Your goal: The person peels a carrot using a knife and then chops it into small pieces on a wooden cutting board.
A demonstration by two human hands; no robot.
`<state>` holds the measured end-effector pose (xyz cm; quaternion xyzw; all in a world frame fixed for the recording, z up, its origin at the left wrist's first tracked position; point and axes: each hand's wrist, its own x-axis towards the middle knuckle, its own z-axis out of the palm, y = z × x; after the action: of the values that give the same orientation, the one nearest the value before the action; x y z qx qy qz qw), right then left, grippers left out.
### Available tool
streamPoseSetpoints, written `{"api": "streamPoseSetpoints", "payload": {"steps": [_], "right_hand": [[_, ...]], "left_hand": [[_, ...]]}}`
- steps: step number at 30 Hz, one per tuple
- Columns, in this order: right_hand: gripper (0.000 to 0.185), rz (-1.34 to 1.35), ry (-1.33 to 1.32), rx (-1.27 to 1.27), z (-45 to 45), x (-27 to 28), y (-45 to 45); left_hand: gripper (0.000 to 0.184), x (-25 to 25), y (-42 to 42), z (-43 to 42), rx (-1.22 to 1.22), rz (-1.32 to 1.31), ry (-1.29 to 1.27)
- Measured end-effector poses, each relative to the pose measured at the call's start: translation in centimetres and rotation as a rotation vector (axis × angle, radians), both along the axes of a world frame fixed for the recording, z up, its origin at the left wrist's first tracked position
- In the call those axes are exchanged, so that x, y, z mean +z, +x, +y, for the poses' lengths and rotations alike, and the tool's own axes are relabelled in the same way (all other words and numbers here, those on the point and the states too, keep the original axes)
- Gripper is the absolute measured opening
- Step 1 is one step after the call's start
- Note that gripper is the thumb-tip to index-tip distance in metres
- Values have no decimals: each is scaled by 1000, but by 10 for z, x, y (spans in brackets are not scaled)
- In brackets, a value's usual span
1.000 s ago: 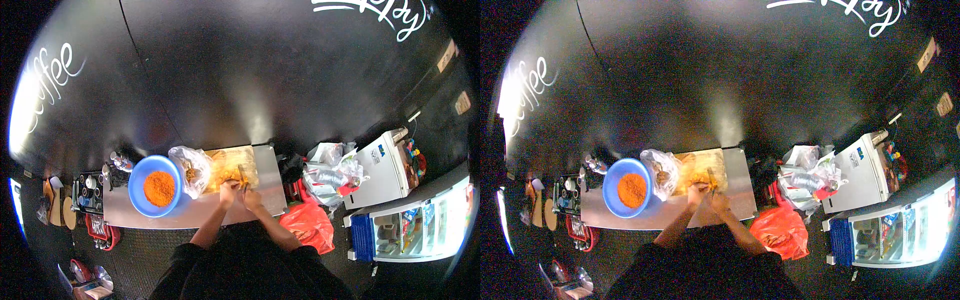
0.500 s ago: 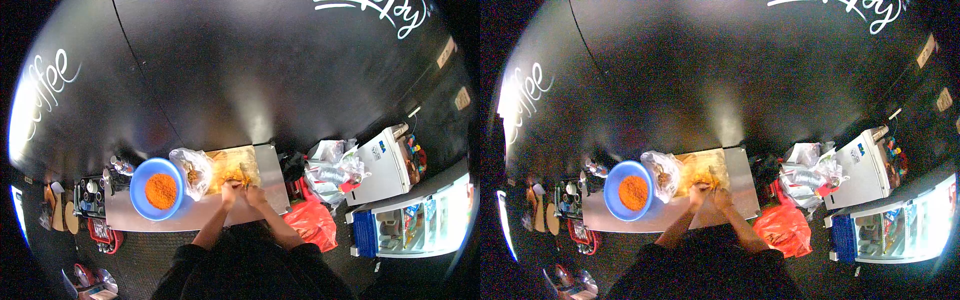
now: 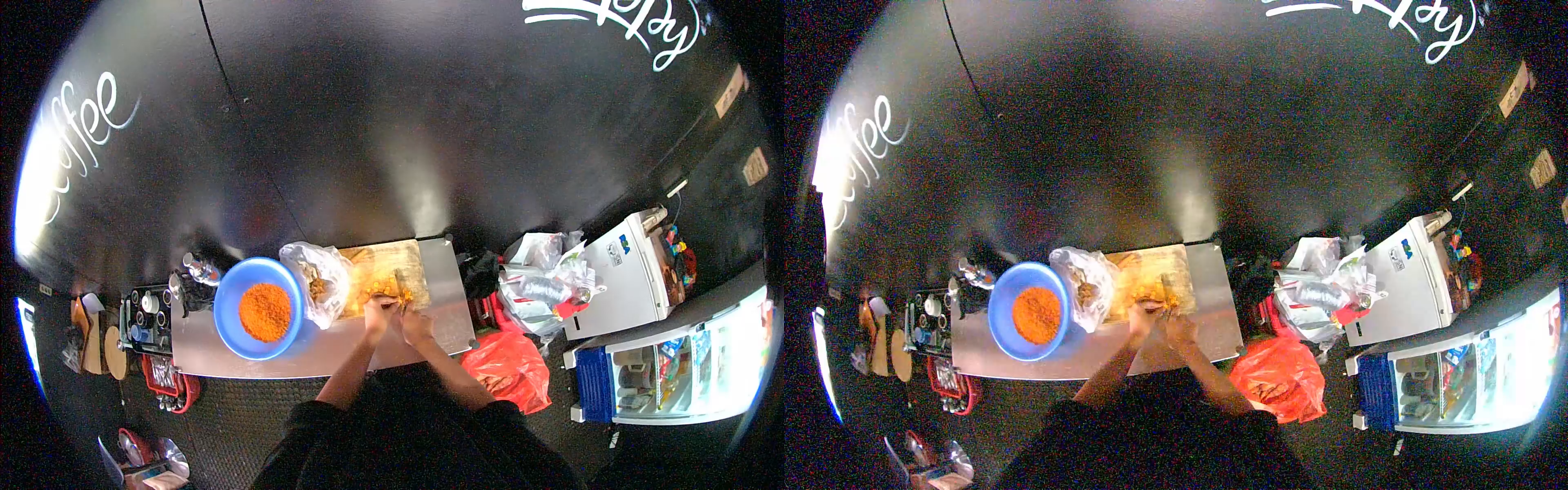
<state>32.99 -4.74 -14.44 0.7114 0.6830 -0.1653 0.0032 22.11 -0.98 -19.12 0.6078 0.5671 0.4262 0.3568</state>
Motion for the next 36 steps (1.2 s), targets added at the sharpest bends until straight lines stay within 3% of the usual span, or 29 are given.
{"api": "streamPoseSetpoints", "payload": {"steps": [2, 7, 11, 13, 16, 23, 28, 31, 36], "right_hand": [[39, 37, -23, -66, 5, -1, -1], [37, 47, 65, 63, 13, -23, 9], [35, -40, 118, -38, 2, -35, -4], [39, 66, -31, -59, 12, -21, -1], [42, 85, -49, 23, 16, -15, 6], [38, 62, -101, -126, 7, 1, -10], [39, 118, -175, 42, 14, 20, 1], [40, 29, -146, -132, 9, -12, -17], [42, 134, -125, -92, 14, 0, -6]], "left_hand": [[15, 3, 0, 0, 8, -18, 24], [15, -4, -1, 2, 18, 60, 149], [13, -3, 1, 1, 54, -82, 4], [12, 4, -1, 0, 24, 30, 79], [13, 10, -2, 0, 6, 49, 155], [12, 16, -2, -2, 30, 11, 90], [13, 4, -3, 2, -8, 101, 115], [13, 4, -5, 3, -39, 69, 87], [13, 11, -4, 0, -44, 57, 90]]}}
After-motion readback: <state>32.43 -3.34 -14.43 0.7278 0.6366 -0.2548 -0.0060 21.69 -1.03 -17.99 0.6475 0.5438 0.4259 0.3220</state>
